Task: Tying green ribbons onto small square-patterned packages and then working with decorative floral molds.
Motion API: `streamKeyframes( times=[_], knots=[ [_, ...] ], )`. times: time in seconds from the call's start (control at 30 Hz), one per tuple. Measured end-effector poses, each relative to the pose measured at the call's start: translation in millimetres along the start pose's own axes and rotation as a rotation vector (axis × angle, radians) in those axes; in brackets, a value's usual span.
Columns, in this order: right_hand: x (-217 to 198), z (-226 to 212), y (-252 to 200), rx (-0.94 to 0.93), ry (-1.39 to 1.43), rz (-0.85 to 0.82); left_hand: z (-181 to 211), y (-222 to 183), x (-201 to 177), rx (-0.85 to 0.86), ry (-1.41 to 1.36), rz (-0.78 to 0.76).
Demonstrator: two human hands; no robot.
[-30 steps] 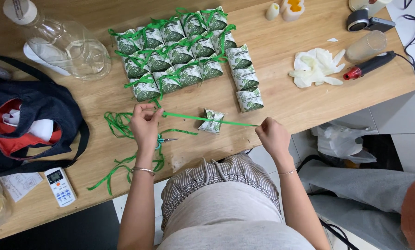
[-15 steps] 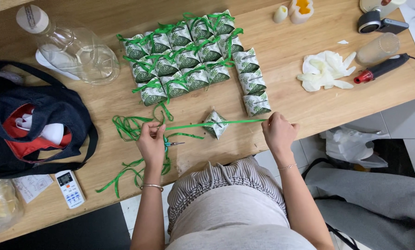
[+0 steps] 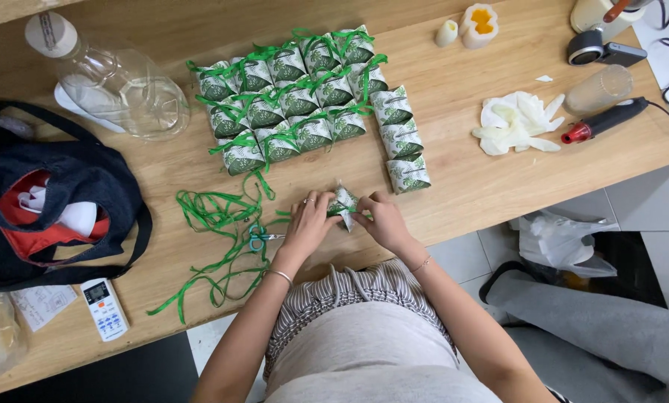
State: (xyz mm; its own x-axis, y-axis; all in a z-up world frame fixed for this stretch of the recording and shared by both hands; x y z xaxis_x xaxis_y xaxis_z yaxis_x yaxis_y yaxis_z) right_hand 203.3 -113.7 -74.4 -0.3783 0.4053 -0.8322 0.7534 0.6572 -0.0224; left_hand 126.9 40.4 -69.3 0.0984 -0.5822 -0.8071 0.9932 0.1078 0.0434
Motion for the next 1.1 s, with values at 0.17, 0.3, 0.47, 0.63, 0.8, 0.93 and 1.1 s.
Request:
streamKeyframes(
  times=[0.17, 0.3, 0.47, 0.63, 0.8, 0.93, 1.1],
  knots=[
    [-5.6, 31.6, -2.3, 0.123, 0.337, -0.059, -38.0, -12.9, 23.9, -0.009, -0.233, -0.004],
    [3.8, 55.5, -10.8, 0.347, 0.682, -0.137, -54.5, -21.2, 27.5, -0.24, -0.605, -0.141],
    [-6.5, 21.2, -7.8, 0.393, 0.983, -0.143, -55.1, -13.5, 51.6, -0.376, -1.186, -0.334],
    [-1.6, 12.5, 2.2, 0.392, 1.131, -0.146, -36.8, -4.8, 55.2, -0.436, -1.685, -0.416],
    [31.6, 28.7, 15.8, 0.382, 1.341, -0.091, -42.0, 12.5, 56.5, -0.482, -1.747, -0.181],
    [45.2, 40.0, 17.2, 0.398, 1.295, -0.052, -40.8, 20.1, 69.0, -0.469, -1.726, -0.115],
    [35.9, 43.6, 15.4, 0.283, 1.163, 0.016, -38.3, 26.4, 79.2, -0.34, -1.676, 0.003]
  ],
)
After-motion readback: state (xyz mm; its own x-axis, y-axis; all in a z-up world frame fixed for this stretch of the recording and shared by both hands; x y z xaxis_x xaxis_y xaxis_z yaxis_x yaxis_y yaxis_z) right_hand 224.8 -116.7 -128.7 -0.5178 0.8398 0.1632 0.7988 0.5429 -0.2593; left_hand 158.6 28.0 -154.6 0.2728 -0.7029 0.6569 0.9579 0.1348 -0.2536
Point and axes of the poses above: each hand's wrist, its own y-axis towards the middle knuckle, its own x-axis out of the palm, z = x × y, the point moved 7 cm from there along y, towards the middle knuckle, and after that the axes turned 1 degree about y, right-handed, at the moved point
